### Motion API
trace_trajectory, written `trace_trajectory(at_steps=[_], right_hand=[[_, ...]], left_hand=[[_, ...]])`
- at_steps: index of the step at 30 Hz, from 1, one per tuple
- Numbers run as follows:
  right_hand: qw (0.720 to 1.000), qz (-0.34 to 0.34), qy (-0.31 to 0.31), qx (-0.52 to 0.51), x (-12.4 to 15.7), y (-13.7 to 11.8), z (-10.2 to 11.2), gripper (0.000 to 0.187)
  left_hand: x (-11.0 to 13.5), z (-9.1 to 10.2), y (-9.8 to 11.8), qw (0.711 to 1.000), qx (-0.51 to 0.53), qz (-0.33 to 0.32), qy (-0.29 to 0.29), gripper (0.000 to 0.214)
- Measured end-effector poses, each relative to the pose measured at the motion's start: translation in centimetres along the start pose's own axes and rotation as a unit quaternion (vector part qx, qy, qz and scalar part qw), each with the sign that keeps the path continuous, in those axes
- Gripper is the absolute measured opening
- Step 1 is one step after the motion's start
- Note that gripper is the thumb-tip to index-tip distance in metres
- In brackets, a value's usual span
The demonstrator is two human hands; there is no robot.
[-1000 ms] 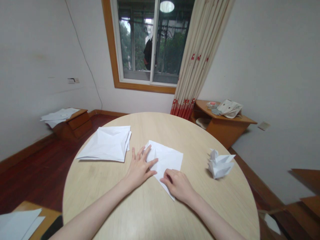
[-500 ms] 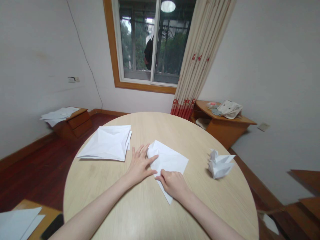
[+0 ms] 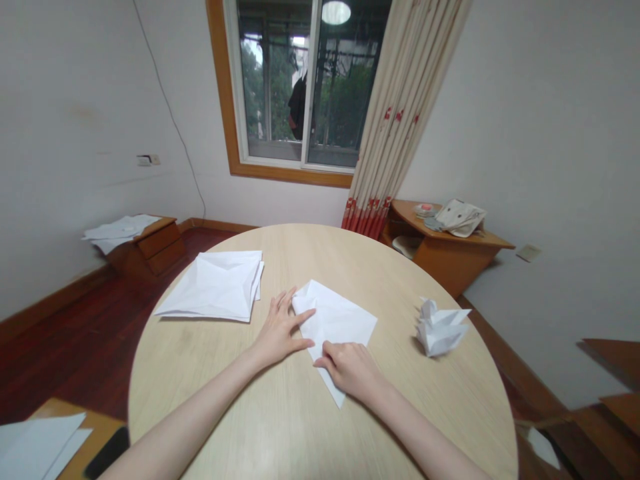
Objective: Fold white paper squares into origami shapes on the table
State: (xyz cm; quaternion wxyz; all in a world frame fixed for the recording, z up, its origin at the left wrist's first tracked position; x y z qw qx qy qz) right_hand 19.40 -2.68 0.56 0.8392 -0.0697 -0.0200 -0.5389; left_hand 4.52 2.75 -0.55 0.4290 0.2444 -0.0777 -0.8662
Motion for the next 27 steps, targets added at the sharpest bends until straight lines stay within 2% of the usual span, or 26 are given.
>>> trace_trajectory(at_steps=[6,13,27], right_hand=[[1.0,0.022,-0.018,0.005,0.4,0.0,0.2,0.025],[0.999,0.015,-0.031,0.008,1.0,0.5,0.5,0.028],[0.992,0.034,-0.036,-0.117,1.7,1.5,0.8,0.031]], left_hand=[[0.0,-0.1,-0.2,1.0,0.011,0.003,-0.005,0.062],[0.1,-0.1,-0.1,1.0,0.001,-0.003,0.004,0.061],[0.0,-0.1,-0.1,1.0,0.001,0.01,-0.007,0.061]])
Point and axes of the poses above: each hand's wrist, its own x-axis away from the middle knuckle, its own z-axis out of the back of the hand, y = z × x, the point moved 5 cm from there along -x, towards the middle knuckle, and after that the axes turned 5 degrees about -y, right-handed, at the moved point
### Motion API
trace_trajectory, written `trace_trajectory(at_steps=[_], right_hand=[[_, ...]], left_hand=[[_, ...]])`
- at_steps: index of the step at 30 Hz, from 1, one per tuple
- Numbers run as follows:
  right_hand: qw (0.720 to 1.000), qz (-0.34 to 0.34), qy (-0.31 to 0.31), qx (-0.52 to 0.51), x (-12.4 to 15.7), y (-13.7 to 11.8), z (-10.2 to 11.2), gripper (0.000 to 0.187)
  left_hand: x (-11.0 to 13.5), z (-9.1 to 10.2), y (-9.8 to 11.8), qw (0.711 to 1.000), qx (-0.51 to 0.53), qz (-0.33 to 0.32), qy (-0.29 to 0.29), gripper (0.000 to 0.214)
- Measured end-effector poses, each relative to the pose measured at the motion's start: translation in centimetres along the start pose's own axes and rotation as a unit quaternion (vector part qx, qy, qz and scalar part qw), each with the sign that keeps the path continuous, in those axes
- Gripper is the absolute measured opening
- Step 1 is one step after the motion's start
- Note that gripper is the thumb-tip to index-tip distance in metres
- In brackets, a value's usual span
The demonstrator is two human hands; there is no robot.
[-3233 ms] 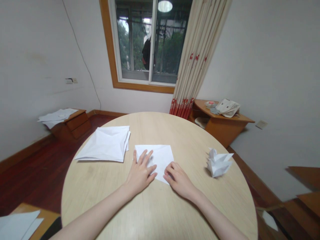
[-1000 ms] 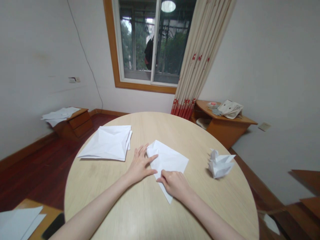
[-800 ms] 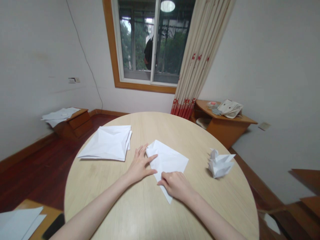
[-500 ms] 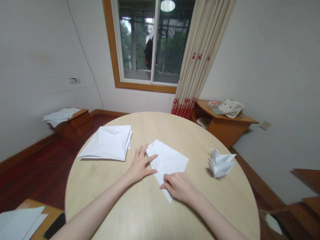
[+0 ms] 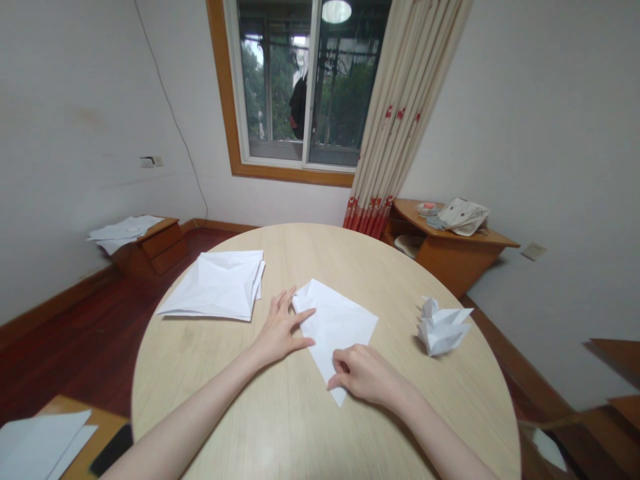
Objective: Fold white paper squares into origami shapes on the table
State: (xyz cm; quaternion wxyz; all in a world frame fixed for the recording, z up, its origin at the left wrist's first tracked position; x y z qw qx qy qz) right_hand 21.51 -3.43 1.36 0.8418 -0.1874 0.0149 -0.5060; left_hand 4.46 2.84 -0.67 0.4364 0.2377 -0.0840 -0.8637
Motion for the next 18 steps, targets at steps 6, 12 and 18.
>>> trace_trajectory(at_steps=[6,12,18], right_hand=[[0.998,-0.007,-0.019,-0.063,0.1,0.3,0.0,0.035],[0.995,-0.012,-0.041,-0.094,0.1,0.7,-0.2,0.041],[0.989,0.0,-0.051,-0.14,-0.5,1.5,-1.0,0.048]], left_hand=[[0.0,0.0,0.0,1.0,0.003,0.006,-0.009,0.061],[0.0,-0.1,-0.1,1.0,0.009,0.0,-0.003,0.061],[0.0,-0.1,-0.1,1.0,0.008,-0.004,-0.009,0.061]])
Point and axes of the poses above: each hand's wrist, its own x-axis away from the middle knuckle, its own z-axis out of the back of the hand, y = z × x, the point moved 5 cm from there along -x, towards the middle knuckle, and after that the axes turned 5 degrees about -y, right-handed, at the moved point
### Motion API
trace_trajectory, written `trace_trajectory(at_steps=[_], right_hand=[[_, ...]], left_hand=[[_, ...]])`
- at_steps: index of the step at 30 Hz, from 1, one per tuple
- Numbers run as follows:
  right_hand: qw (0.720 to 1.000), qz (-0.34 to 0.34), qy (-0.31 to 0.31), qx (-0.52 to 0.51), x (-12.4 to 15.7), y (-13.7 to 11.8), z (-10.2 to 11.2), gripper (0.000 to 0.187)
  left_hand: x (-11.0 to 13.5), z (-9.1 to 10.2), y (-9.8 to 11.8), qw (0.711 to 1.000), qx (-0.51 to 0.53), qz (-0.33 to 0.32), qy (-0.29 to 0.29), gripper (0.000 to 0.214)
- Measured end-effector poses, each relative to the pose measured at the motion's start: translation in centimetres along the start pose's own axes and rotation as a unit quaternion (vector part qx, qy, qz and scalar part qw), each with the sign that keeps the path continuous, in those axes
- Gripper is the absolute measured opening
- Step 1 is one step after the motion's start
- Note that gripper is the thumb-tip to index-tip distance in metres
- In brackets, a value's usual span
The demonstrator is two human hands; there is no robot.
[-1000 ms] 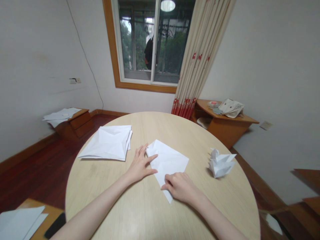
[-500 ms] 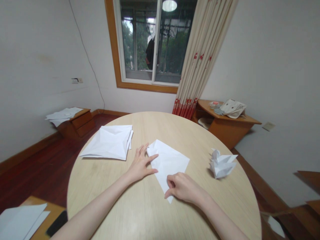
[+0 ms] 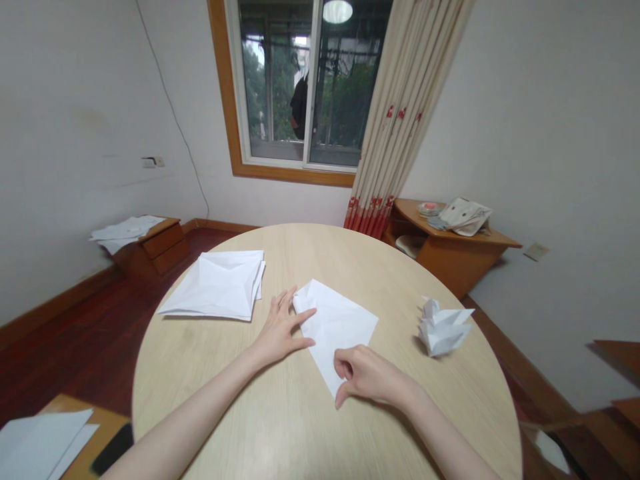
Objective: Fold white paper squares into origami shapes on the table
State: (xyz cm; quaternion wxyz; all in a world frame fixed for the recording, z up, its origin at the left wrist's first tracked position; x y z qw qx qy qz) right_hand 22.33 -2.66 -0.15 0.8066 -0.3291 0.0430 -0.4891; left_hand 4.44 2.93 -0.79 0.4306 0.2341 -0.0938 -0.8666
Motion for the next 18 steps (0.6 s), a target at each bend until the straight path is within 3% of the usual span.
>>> trace_trajectory(at_steps=[12,18], right_hand=[[0.998,0.025,0.046,-0.02,-0.1,-0.3,0.4,0.032],[0.995,0.039,0.087,0.014,0.1,-0.4,0.8,0.023]], left_hand=[[0.3,0.3,0.7,0.999,-0.011,-0.052,-0.004,0.07],[0.5,1.0,1.0,0.996,0.035,-0.08,0.036,0.084]])
Point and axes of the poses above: each hand's wrist, its own x-axis away from the middle knuckle, its own z-axis out of the back of the hand, y = z × x, the point moved 5 cm from there along -x, towards the middle knuckle, and after that the axes turned 5 degrees about -y, right-handed, at the moved point
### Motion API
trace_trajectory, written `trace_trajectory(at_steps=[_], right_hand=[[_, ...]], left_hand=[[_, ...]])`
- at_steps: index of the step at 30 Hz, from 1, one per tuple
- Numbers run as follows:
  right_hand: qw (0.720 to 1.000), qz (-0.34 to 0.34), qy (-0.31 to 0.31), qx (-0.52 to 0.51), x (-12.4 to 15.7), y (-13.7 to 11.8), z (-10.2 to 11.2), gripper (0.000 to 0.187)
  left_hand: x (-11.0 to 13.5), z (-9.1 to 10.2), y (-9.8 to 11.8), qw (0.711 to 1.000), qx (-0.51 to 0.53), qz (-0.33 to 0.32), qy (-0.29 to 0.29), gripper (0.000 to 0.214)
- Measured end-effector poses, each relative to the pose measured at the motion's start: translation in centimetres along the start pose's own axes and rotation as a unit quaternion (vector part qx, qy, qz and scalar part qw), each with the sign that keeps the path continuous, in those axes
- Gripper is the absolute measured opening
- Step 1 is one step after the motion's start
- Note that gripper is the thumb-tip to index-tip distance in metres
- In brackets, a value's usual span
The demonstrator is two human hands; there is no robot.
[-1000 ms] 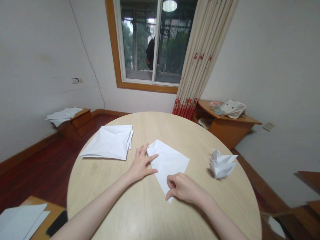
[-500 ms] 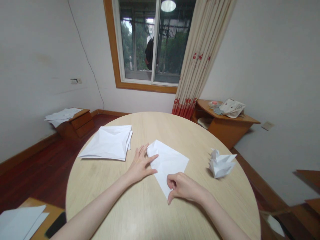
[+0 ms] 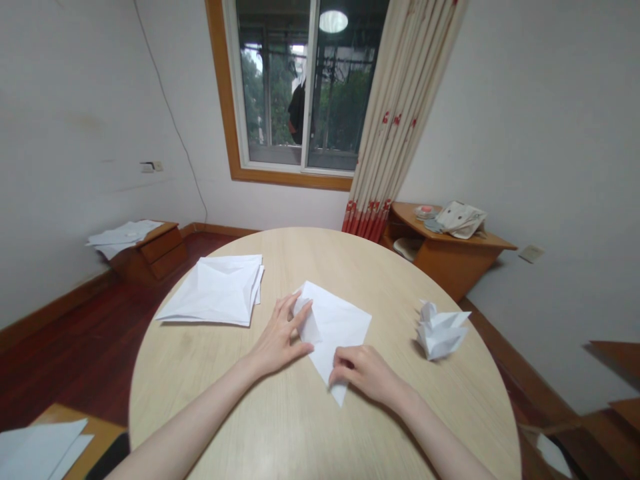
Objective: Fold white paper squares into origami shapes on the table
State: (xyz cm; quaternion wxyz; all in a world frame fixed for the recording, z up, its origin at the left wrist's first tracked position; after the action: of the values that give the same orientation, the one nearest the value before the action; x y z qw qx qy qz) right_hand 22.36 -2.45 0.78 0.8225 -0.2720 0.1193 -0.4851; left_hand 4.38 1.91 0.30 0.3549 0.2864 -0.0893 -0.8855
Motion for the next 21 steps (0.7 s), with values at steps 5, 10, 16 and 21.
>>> trace_trajectory(at_steps=[5,10,16,21], right_hand=[[0.996,0.048,0.061,0.032,0.1,-0.5,0.9,0.016],[0.994,0.086,0.065,0.034,0.1,-0.5,1.1,0.023],[0.997,0.071,0.009,0.035,0.1,0.2,0.5,0.042],[0.997,0.058,-0.026,0.045,0.0,0.5,0.3,0.05]], left_hand=[[0.2,0.5,0.1,0.999,0.037,-0.002,0.033,0.101],[0.4,0.8,-0.2,0.997,0.066,0.026,0.028,0.11],[0.5,1.7,-1.4,0.99,0.127,0.037,0.055,0.127],[0.5,2.0,-2.5,0.977,0.199,0.063,0.048,0.12]])
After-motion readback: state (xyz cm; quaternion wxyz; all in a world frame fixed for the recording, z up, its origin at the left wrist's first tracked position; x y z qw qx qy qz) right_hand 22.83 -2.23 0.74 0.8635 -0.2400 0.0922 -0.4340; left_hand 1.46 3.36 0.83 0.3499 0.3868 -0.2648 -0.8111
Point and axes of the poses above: each hand's wrist, its own x-axis away from the middle knuckle, its own z-axis out of the back of the hand, y = z × x, the point moved 5 cm from there along -x, towards the middle knuckle, and after that the axes turned 5 degrees about -y, right-handed, at the moved point
